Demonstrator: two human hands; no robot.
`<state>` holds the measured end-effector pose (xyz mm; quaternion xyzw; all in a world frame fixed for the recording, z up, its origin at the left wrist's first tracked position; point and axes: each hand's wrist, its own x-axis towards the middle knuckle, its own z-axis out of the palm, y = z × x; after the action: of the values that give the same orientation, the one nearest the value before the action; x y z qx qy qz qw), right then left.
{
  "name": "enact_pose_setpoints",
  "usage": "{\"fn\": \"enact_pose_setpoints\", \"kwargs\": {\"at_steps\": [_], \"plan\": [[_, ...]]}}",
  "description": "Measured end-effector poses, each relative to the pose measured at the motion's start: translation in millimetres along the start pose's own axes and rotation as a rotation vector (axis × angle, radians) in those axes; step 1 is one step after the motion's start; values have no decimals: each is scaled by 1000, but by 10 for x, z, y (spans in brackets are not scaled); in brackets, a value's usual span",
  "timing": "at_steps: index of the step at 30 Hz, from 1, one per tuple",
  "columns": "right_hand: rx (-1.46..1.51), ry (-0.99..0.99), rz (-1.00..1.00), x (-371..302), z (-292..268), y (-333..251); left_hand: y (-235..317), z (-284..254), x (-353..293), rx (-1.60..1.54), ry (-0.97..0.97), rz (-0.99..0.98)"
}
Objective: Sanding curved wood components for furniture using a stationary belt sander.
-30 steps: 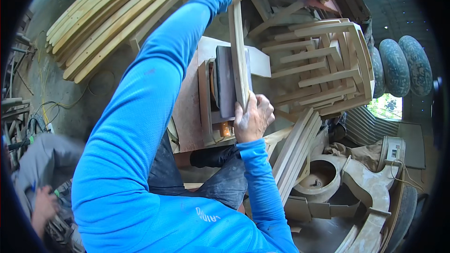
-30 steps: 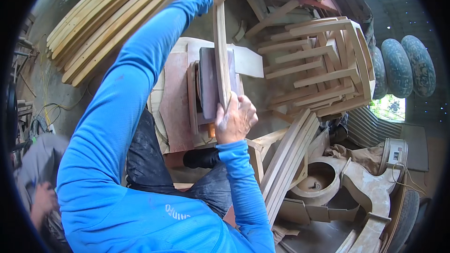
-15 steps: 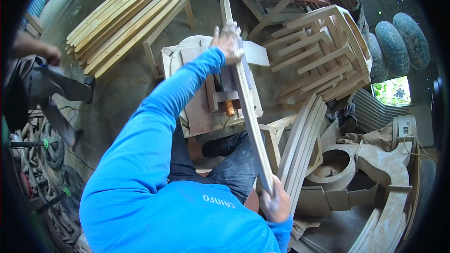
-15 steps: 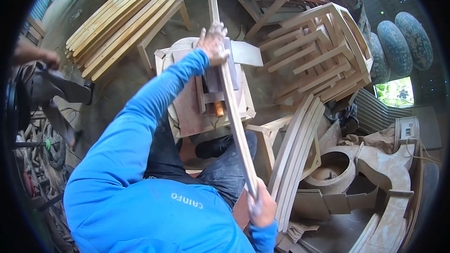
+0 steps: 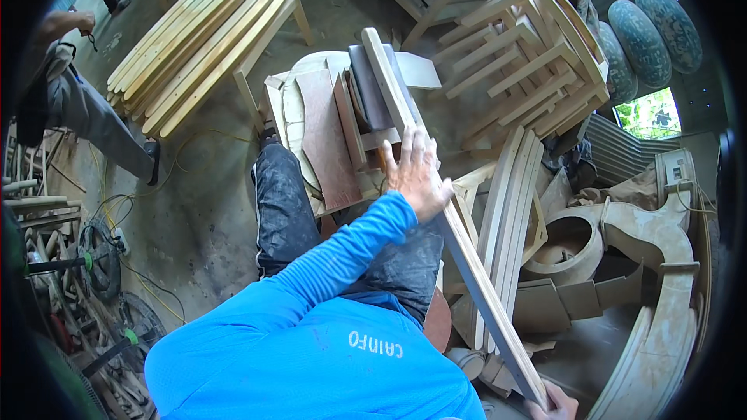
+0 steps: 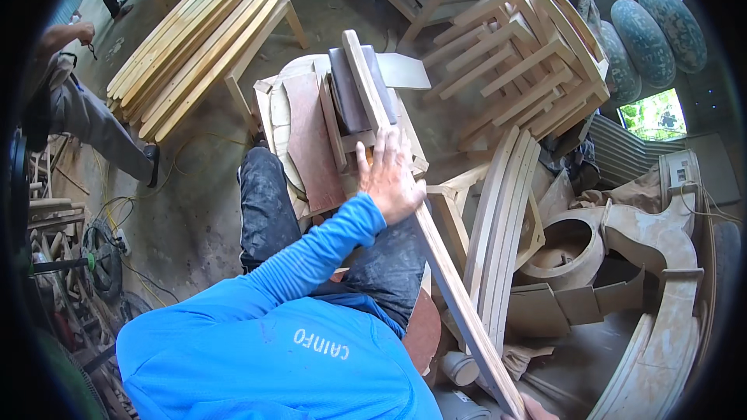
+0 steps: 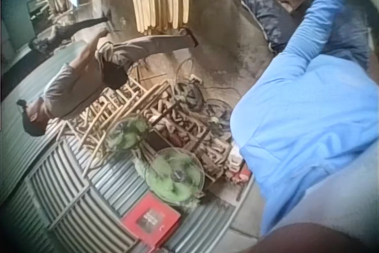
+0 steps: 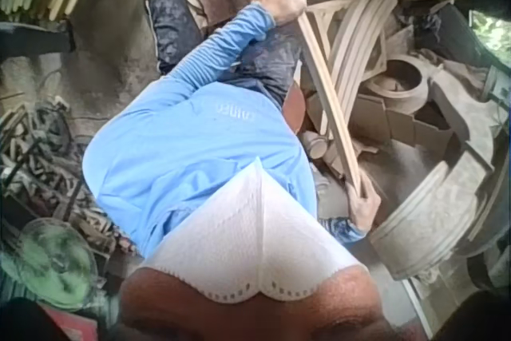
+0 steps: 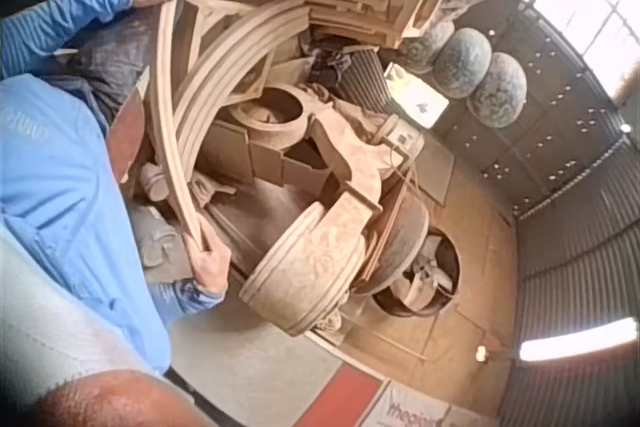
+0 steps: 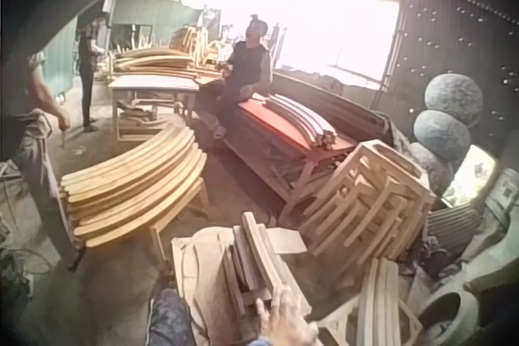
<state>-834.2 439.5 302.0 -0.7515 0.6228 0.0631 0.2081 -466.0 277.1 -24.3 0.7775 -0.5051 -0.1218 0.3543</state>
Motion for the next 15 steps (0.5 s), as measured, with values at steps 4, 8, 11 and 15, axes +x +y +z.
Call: {"fn": "enact_pose_setpoints", "kwargs": {"at_steps": [4,8,11,15], "plan": [[113,-116,-52,662,554,-91,-592,-103,654,149,-40,-8],[111,-53,-272,1289,1196,-329,-1207,-307,1421,244,-81,-9],[105,-8,-283,1684,1440,-701,-1536,-424,1935,298,-34,7],[78,66,-295,2220,1773,-1107,-1818,-618,2544,345,-35,0]]}}
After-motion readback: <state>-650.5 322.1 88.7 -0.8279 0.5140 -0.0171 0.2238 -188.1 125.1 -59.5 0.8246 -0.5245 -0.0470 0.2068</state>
